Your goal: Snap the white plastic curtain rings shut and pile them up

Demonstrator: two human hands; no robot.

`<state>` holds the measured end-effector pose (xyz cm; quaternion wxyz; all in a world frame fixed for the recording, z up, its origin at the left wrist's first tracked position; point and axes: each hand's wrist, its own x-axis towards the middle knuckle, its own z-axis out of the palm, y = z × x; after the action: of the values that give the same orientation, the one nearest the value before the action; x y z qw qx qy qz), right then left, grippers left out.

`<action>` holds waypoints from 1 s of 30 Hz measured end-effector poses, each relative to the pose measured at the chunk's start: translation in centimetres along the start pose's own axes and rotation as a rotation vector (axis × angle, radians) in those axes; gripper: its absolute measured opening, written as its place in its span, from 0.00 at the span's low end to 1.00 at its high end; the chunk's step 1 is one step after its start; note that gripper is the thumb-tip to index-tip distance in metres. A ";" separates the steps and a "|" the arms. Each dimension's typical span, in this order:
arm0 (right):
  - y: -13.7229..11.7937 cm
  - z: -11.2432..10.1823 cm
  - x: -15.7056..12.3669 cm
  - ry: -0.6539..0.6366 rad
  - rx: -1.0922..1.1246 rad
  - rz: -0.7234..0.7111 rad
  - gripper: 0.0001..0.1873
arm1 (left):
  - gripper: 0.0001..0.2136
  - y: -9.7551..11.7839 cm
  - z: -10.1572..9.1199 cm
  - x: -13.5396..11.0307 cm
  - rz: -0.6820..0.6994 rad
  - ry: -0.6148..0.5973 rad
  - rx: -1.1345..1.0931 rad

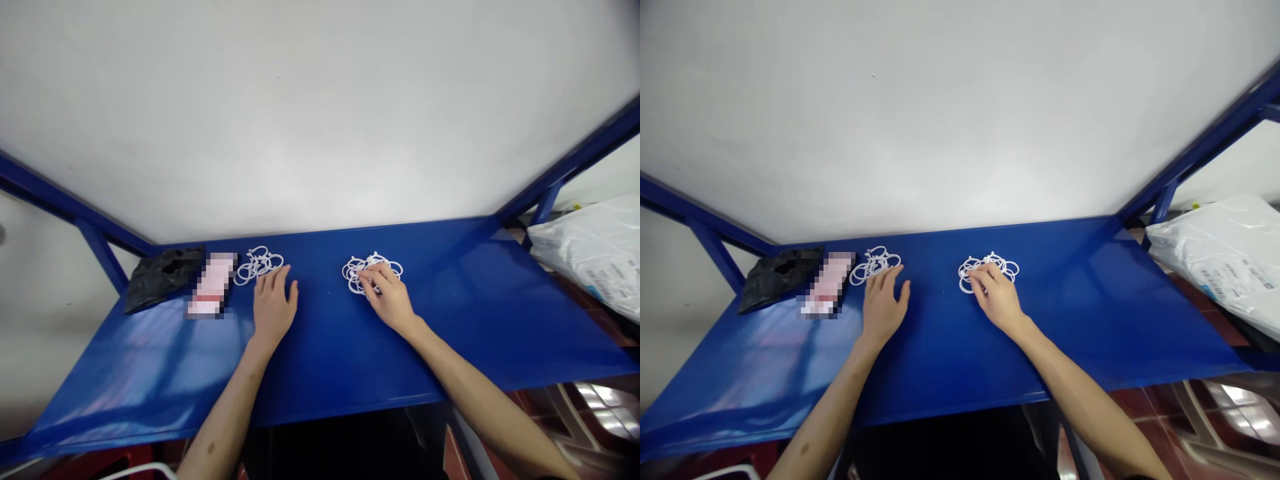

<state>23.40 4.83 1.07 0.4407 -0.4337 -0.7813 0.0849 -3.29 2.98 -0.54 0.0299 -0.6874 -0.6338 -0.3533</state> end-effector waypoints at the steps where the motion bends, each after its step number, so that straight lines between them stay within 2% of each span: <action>1: 0.5 -0.5 0.4 0.030 -0.042 0.037 0.09 | 0.18 -0.7 0.0 0.2 -0.021 0.006 0.096; 4: 2.6 -1.7 2.0 0.062 -0.152 0.178 0.09 | 0.19 -2.1 0.0 0.5 -0.085 -0.045 0.301; 7: 4.8 -2.4 3.6 -0.012 -0.146 0.299 0.07 | 0.16 -2.7 -0.2 0.6 -0.104 -0.108 0.371; 10: 6.3 -2.3 4.7 -0.149 -0.116 0.338 0.06 | 0.14 -2.7 -0.3 0.7 -0.094 -0.147 0.379; 13: 6.7 -1.8 5.4 -0.226 -0.142 0.320 0.06 | 0.12 -2.7 -0.5 0.7 -0.081 -0.142 0.363; 17: 6.4 -1.4 5.8 -0.222 -0.200 0.271 0.06 | 0.10 -2.6 -0.7 0.7 -0.073 -0.091 0.337; 23: 5.4 -1.8 5.0 -0.113 -0.238 0.222 0.08 | 0.06 -1.7 -1.1 0.6 -0.047 0.016 0.287; 27: 2.9 -2.0 3.7 -0.012 -0.234 0.136 0.08 | 0.05 -0.9 -1.3 0.5 0.027 0.143 0.149; 30: 0.0 -1.3 2.3 -0.034 -0.146 0.069 0.07 | 0.04 0.1 -1.5 0.3 0.167 0.212 -0.022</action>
<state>23.89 6.22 3.23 0.3911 -0.4898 -0.7776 0.0502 -3.91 2.55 0.75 0.1184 -0.6968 -0.5639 -0.4271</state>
